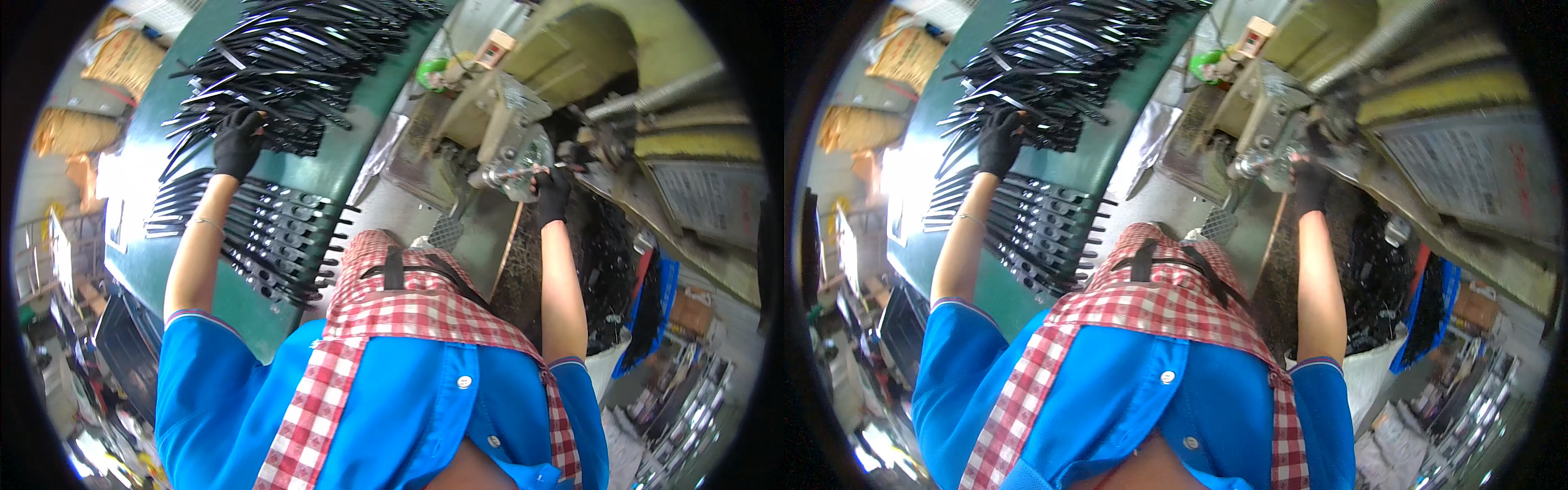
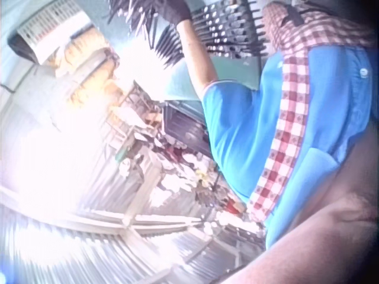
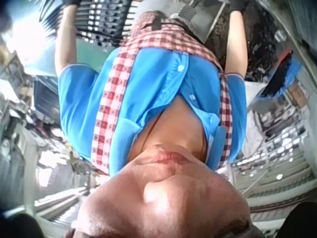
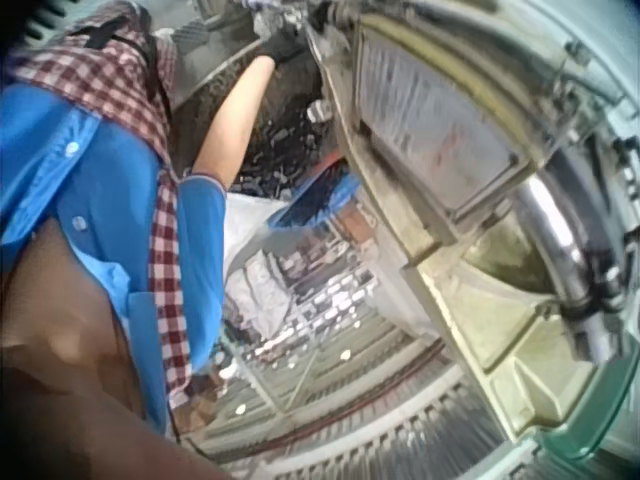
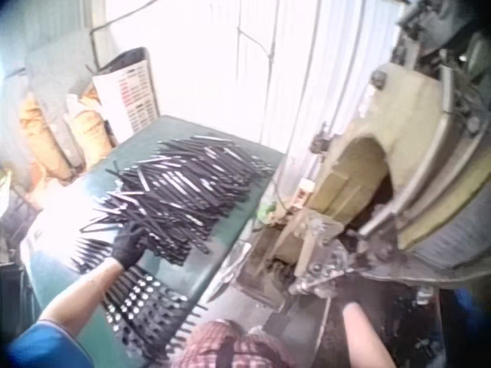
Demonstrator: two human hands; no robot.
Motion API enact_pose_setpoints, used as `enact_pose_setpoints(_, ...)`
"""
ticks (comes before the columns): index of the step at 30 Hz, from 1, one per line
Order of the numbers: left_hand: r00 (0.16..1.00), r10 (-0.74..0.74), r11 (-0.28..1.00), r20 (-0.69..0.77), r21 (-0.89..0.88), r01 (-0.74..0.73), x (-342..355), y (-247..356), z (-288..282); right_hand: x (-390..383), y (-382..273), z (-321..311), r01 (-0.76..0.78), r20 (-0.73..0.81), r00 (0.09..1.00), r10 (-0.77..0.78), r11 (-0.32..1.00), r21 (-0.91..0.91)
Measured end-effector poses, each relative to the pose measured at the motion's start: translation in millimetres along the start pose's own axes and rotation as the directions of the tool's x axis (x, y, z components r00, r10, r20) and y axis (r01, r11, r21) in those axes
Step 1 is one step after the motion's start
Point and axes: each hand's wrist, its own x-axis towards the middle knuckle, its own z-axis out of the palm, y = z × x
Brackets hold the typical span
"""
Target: The person repeatedly picks up black metal rods from a pile, inserts them into a grinding machine, and then places the processed rods into a rack. The task involves continuous manual handling and machine operation.
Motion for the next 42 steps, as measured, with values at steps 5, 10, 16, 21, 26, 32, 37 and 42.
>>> enact_pose_setpoints(5,0.952,0.085,0.988,0.295,0.101,-0.119,54,4,-14,-69,-76,17,-0.081,0.22,0.974,-0.048,0.835,0.544)
enact_pose_setpoints(10,0.918,0.093,0.992,0.386,0.047,-0.12,79,22,-25,-101,-119,37,0.096,0.203,0.955,-0.217,0.873,0.479)
enact_pose_setpoints(16,0.91,0.112,0.991,0.4,0.029,-0.134,80,14,-15,-98,-119,42,0.392,0.085,0.898,-0.433,0.872,0.294)
enact_pose_setpoints(21,0.91,0.018,0.994,0.415,0.093,-0.062,73,13,-16,-94,-118,44,0.364,0.068,0.915,-0.398,0.886,0.288)
enact_pose_setpoints(26,0.971,0.157,0.986,0.182,0.035,-0.166,78,13,-15,-41,-36,31,0.34,-0.105,0.939,-0.328,0.932,0.127)
enact_pose_setpoints(32,0.954,0.283,0.958,-0.096,0.071,-0.277,101,-21,-29,-17,32,-22,0.49,-0.219,0.789,-0.574,0.803,-0.339)
enact_pose_setpoints(37,0.926,0.343,0.932,-0.157,-0.062,-0.356,138,17,-59,12,107,-244,-0.297,-0.374,0.67,-0.641,0.23,-0.927)
enact_pose_setpoints(42,0.89,0.424,0.901,-0.17,-0.026,-0.434,134,64,-80,-12,75,-269,-0.279,-0.319,0.943,-0.095,0.299,-0.913)
